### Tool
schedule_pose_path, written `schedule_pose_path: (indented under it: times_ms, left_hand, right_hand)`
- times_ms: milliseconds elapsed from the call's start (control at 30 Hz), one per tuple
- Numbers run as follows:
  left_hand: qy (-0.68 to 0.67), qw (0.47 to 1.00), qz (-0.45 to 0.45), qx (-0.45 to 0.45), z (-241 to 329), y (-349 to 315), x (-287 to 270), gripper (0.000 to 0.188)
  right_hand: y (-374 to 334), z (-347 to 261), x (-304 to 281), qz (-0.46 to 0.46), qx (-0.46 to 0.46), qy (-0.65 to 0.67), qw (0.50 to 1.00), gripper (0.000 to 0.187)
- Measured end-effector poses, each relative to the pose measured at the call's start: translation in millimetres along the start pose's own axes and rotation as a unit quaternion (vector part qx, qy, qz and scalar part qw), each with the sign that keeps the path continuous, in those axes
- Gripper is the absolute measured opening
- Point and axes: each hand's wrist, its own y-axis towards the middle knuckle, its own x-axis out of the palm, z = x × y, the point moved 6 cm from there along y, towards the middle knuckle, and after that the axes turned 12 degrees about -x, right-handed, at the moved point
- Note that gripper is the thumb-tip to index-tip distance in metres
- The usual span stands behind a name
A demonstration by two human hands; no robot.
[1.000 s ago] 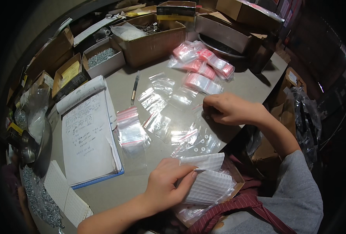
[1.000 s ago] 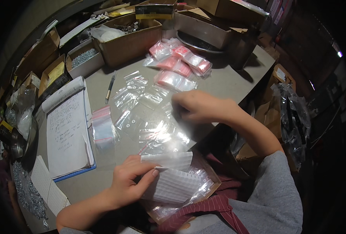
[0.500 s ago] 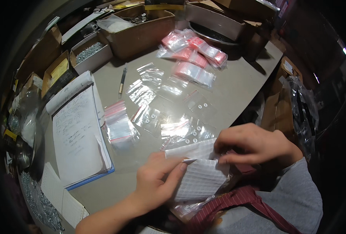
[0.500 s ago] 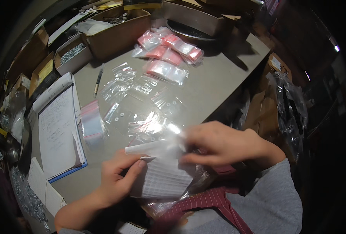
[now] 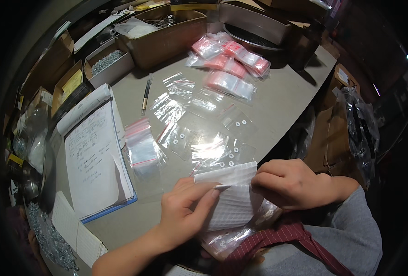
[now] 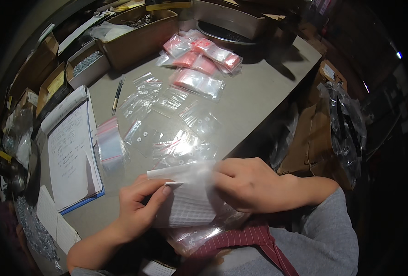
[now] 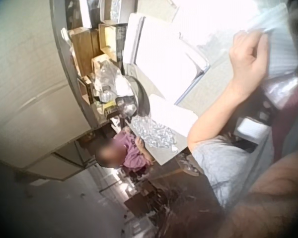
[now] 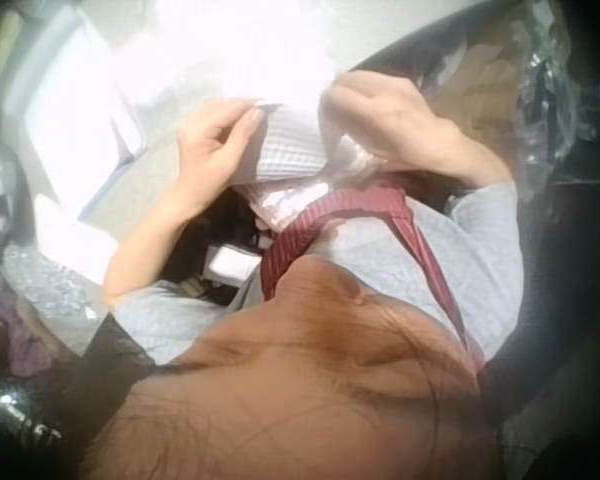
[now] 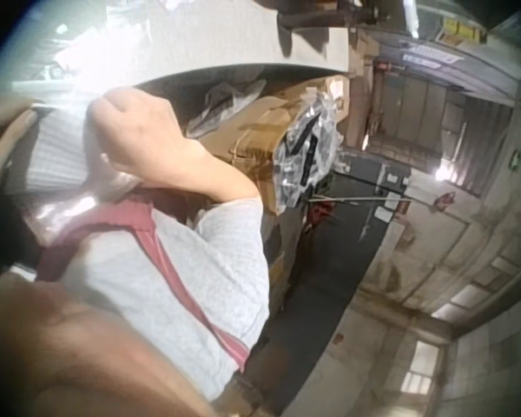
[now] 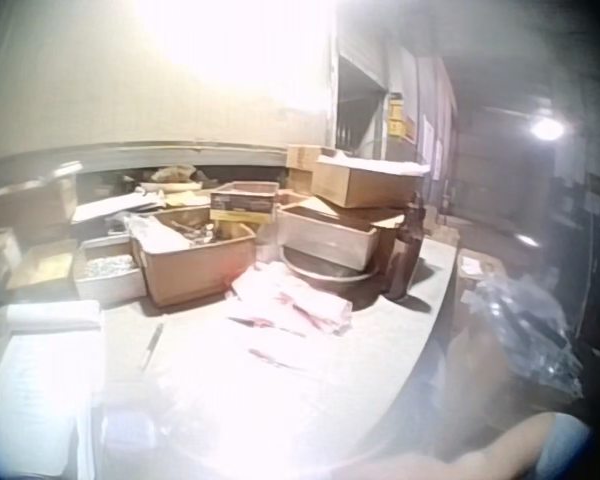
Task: The person repeatedly tears off small adhesive labels from a sheet and places them into clear plastic bags on a cluttered workbench. The person handles the label sheet and bags by hand, moving completed bags aside as they continue the process.
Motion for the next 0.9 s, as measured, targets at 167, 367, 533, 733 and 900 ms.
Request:
schedule_pose_path:
  times_ms: [167,367,533,733,900]
  left_hand:
    - [-0.001,1.0,0.015,0.003,-5,-1,-1,0.012]
    - [0.038,0.999,-0.021,-0.005,-5,1,3,0.017]
    - [0.001,0.998,0.03,0.06,-6,2,7,0.009]
    - [0.027,0.999,0.001,0.043,-7,-1,2,0.014]
    - [-0.01,0.996,0.041,0.082,-3,-2,3,0.011]
  right_hand:
    - [24,24,-40,0.02,0.046,0.184,0.982,0.015]
    - [85,127,-36,-0.014,0.231,0.314,0.921,0.02]
    - [124,187,-11,-0.08,0.181,0.135,0.971,0.018]
    - [141,191,-5,-0.138,0.13,-0.074,0.979,0.034]
    - [169,170,-14,-0.226,0.182,-0.03,0.957,0.037]
